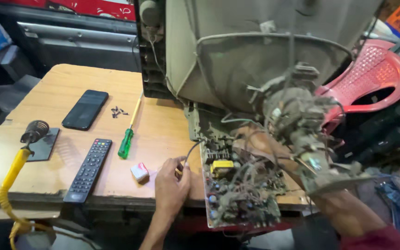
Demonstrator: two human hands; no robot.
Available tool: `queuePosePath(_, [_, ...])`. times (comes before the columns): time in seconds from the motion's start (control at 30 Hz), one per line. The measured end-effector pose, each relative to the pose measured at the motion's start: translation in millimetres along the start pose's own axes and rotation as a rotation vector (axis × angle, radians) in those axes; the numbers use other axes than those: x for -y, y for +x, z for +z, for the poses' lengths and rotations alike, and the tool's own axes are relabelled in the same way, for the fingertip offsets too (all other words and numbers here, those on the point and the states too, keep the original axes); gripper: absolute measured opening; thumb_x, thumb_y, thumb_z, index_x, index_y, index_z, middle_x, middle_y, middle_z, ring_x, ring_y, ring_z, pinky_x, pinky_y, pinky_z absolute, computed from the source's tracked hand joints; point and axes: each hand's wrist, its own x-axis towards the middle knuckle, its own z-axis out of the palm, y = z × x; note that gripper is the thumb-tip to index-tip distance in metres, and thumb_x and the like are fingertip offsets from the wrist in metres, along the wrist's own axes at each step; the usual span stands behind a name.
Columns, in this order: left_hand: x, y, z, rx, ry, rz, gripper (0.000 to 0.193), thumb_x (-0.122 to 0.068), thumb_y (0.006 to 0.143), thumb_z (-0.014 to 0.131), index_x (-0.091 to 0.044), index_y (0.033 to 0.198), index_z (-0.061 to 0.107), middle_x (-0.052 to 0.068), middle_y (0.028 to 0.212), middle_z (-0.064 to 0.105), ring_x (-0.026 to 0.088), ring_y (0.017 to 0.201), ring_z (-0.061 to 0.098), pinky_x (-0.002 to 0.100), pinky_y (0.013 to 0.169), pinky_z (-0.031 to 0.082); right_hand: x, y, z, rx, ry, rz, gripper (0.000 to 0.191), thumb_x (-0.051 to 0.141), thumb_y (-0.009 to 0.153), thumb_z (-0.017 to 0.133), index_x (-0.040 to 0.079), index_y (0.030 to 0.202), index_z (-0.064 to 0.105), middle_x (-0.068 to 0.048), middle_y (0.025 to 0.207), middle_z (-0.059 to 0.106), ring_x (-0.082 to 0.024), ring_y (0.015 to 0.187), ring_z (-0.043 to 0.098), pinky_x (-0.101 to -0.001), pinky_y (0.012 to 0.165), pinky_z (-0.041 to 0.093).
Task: The person repairs a CRT television on a workbench. They handle the TV's internal circuit boards and wiring, remove and reposition a small circuit board, then use a multimeter with probes to test components on the board while holding a soldering iron.
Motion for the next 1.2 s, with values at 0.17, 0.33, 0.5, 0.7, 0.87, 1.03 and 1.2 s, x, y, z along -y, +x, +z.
queuePosePath(0.17, [6, 2, 9, -0.043, -0.026, -0.021, 0.022, -0.013, 0.09, 0.069, 0.001, 0.106, 0.072, 0.013, 0.077, 0.069, 0.021, 0.06, 0.064, 0.035, 0.057, 0.054, -47, 7, -9, -0.079, -0.093, -0.076, 0.041, 0.035, 0.091, 0.066, 0.005, 0.12, 0.065, -0.012, 0.104, 0.07, -0.019, 0.096, 0.066, -0.0347, 0.083, 0.051])
queuePosePath(0.33, [10, 5, 14, -0.024, -0.025, -0.05, 0.023, -0.014, 0.091, 0.069, 0.002, 0.107, 0.074, 0.014, 0.073, 0.071, 0.02, 0.059, 0.065, 0.035, 0.057, 0.053, -46, 30, 1, -0.149, -0.183, -0.136, 0.039, 0.033, 0.094, 0.063, 0.005, 0.122, 0.064, -0.01, 0.107, 0.068, -0.017, 0.099, 0.065, -0.0324, 0.087, 0.049])
queuePosePath(0.5, [17, 9, 13, -0.009, -0.035, -0.023, 0.025, -0.012, 0.091, 0.068, 0.003, 0.11, 0.072, 0.016, 0.072, 0.072, 0.019, 0.059, 0.067, 0.033, 0.057, 0.054, -34, 34, 3, -0.261, -0.189, -0.209, 0.037, 0.03, 0.097, 0.06, 0.005, 0.124, 0.062, -0.008, 0.11, 0.067, -0.015, 0.103, 0.064, -0.0301, 0.09, 0.047])
queuePosePath(0.7, [34, 12, 17, 0.022, -0.031, -0.018, 0.027, -0.013, 0.091, 0.069, 0.001, 0.114, 0.072, 0.016, 0.076, 0.074, 0.02, 0.062, 0.069, 0.034, 0.059, 0.056, -29, 34, 10, -0.28, -0.226, -0.227, 0.035, 0.028, 0.1, 0.056, 0.005, 0.127, 0.06, -0.005, 0.113, 0.066, -0.012, 0.107, 0.062, -0.0273, 0.094, 0.045])
queuePosePath(0.87, [43, 15, 20, 0.007, 0.021, -0.026, 0.026, -0.013, 0.091, 0.068, 0.0, 0.114, 0.073, 0.016, 0.077, 0.074, 0.02, 0.062, 0.07, 0.035, 0.06, 0.056, -24, 33, 20, -0.236, -0.224, -0.229, 0.034, 0.026, 0.103, 0.053, 0.005, 0.13, 0.058, -0.003, 0.116, 0.065, -0.009, 0.11, 0.061, -0.025, 0.098, 0.043])
queuePosePath(1.03, [39, 19, 19, 0.03, 0.012, -0.013, 0.03, -0.013, 0.092, 0.068, -0.001, 0.118, 0.071, 0.015, 0.075, 0.074, 0.02, 0.063, 0.07, 0.035, 0.06, 0.056, -16, -23, 16, -0.268, -0.148, -0.336, 0.032, 0.023, 0.106, 0.05, 0.005, 0.132, 0.057, -0.001, 0.119, 0.064, -0.007, 0.114, 0.059, -0.0227, 0.101, 0.041])
queuePosePath(1.2, [26, 2, 7, 0.142, -0.001, -0.083, 0.044, -0.015, 0.092, 0.068, -0.001, 0.133, 0.061, 0.015, 0.078, 0.074, 0.021, 0.066, 0.069, 0.035, 0.06, 0.055, -2, -122, 5, -0.642, -0.206, -0.399, 0.033, 0.015, 0.093, 0.066, 0.004, 0.125, 0.064, -0.008, 0.105, 0.068, -0.014, 0.092, 0.063, -0.0324, 0.081, 0.053])
